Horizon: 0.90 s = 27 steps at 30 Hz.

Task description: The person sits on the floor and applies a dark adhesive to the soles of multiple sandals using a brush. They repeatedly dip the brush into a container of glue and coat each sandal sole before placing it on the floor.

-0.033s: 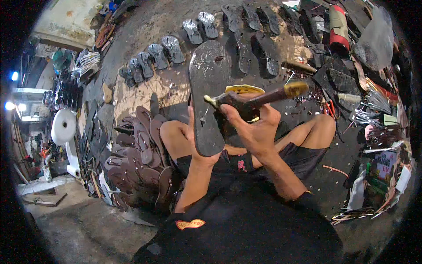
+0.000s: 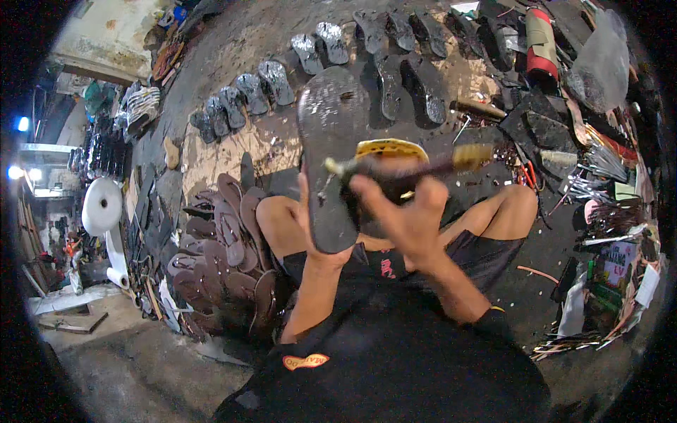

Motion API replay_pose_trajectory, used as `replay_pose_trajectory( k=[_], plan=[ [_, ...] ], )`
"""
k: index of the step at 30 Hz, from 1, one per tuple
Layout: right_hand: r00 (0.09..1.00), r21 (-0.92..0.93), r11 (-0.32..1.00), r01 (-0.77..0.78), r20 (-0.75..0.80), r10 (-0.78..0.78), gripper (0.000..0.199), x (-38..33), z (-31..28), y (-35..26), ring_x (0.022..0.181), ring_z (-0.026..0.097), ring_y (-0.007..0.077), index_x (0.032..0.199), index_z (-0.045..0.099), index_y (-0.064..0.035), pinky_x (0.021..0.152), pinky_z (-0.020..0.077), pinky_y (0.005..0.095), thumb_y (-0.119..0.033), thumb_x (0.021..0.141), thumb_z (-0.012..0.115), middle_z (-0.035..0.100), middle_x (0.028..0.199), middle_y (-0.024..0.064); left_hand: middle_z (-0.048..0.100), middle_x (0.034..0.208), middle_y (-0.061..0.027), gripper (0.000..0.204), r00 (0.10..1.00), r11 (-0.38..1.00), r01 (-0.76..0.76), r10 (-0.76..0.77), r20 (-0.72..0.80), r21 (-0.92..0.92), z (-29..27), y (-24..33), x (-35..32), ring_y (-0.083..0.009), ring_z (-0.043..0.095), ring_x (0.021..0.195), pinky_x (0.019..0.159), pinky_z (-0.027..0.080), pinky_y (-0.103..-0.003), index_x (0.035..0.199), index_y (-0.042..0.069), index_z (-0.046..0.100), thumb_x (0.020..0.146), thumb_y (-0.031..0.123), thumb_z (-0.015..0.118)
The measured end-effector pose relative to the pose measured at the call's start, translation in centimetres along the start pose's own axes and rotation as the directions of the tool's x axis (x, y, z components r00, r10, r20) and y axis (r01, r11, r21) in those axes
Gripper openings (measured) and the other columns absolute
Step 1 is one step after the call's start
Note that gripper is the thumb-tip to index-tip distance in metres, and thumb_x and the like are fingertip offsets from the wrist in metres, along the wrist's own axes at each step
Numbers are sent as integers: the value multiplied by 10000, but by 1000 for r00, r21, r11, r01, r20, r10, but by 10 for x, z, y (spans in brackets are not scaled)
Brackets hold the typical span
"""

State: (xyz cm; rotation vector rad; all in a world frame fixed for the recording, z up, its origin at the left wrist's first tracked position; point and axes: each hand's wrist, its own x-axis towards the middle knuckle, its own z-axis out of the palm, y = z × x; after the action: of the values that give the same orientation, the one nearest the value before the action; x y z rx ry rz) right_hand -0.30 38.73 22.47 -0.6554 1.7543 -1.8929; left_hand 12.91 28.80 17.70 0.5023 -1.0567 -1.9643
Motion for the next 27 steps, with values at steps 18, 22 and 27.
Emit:
replay_pose_trajectory(
  k=[18,22,27],
  plan=[
    [805,-7,843,537,301,-511,260,23,-6,-27,714,728,199,1009,806,-53,659,555,333,-176,821,936,773,858,86,712,1327,-132,640,958,880,245,-285,-38,-406,4,-15,11,-309,669,1220,1192,438,-498,1453,72,599,1131,583,390],
    [902,-134,901,414,195,-385,262,32,-5,-23,768,730,189,1029,808,-30,722,565,333,-127,821,935,772,891,86,736,1211,-146,627,936,870,194,-303,-180,-453,27,3,19,-290,724,1059,965,601,-401,1403,83,624,1109,606,443],
    [906,-62,915,398,181,-382,241,1,-6,-2,739,727,182,1028,809,-25,691,559,336,-132,842,919,769,870,80,756,1143,-122,599,947,879,317,-312,73,-356,46,35,32,-255,745,955,806,632,-354,1317,70,663,1075,597,510]
  ],
)
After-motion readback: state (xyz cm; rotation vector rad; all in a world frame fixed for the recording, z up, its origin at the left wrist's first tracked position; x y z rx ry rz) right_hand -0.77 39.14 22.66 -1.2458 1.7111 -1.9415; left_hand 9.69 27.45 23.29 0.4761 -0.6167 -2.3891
